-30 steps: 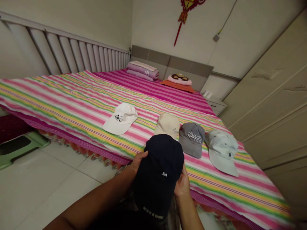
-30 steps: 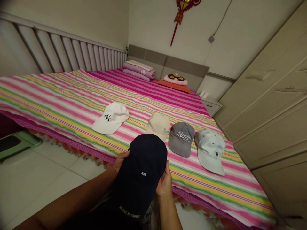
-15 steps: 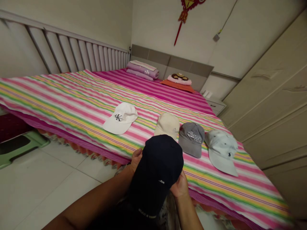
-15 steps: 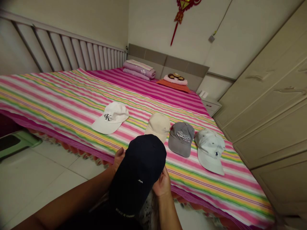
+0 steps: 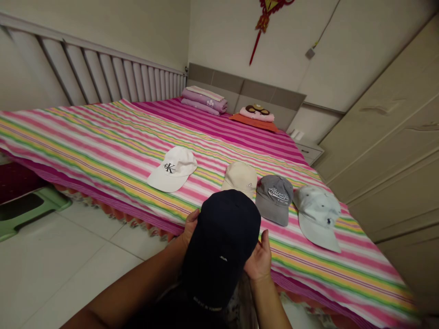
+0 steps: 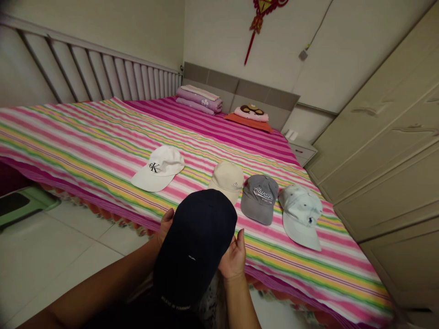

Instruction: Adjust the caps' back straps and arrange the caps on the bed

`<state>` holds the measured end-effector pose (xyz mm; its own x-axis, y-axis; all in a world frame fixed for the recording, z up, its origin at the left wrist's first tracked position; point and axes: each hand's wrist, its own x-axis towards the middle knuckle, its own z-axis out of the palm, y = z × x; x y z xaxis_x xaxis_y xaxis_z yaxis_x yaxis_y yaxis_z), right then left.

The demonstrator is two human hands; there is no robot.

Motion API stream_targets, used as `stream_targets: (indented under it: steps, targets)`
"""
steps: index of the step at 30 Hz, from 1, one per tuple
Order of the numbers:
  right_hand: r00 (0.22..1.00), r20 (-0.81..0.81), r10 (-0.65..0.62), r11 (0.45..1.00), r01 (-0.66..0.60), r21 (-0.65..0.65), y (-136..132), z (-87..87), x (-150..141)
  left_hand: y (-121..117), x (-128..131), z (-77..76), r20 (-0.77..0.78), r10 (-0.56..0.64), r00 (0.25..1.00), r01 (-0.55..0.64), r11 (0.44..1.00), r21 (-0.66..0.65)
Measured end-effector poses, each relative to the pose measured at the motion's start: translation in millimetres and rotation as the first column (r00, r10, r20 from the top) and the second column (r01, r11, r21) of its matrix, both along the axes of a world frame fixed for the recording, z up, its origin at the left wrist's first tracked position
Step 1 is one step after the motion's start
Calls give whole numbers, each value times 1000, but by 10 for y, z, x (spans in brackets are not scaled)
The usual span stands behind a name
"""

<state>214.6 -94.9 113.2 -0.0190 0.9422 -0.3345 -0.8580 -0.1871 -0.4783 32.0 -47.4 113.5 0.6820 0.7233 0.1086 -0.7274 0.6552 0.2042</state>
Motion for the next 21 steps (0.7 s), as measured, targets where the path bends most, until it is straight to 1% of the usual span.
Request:
stream_targets:
  steps: [3, 6, 9, 12, 14, 16, 19, 21]
  targets:
    - [999, -14, -41, 999, 42, 34, -14, 109, -8, 18, -29, -30, -21, 7, 1000, -7, 1000, -18]
    - [998, -19, -67, 997, 68, 33, -11, 210, -32, 32, -34, -43, -29, 7, 1000, -8, 999, -37]
    - [997, 2, -72, 997, 72, 24, 1, 259, -41, 29, -10, 16, -34, -24, 999, 23, 999, -27]
    - [997, 24, -80, 997, 79, 21, 8, 252, -22, 20, 26, 119, -65, -108, 992, 106, 994, -40]
    - [996, 30, -78, 997, 78, 19, 8, 234, -2, 32, 40, 162, -80, -158, 984, 153, 986, -58]
    - [997, 23, -71, 997, 71, 7, 5, 215, 19, 68, 38, 165, -85, -176, 981, 170, 983, -69]
    - [997, 2, -73, 997, 73, -26, -1, 184, 53, 151, 6, 125, -90, -181, 979, 174, 982, -80]
    - [999, 18, -51, 998, 51, -25, -5, 155, 81, 201, -20, 103, -96, -186, 978, 179, 981, -76]
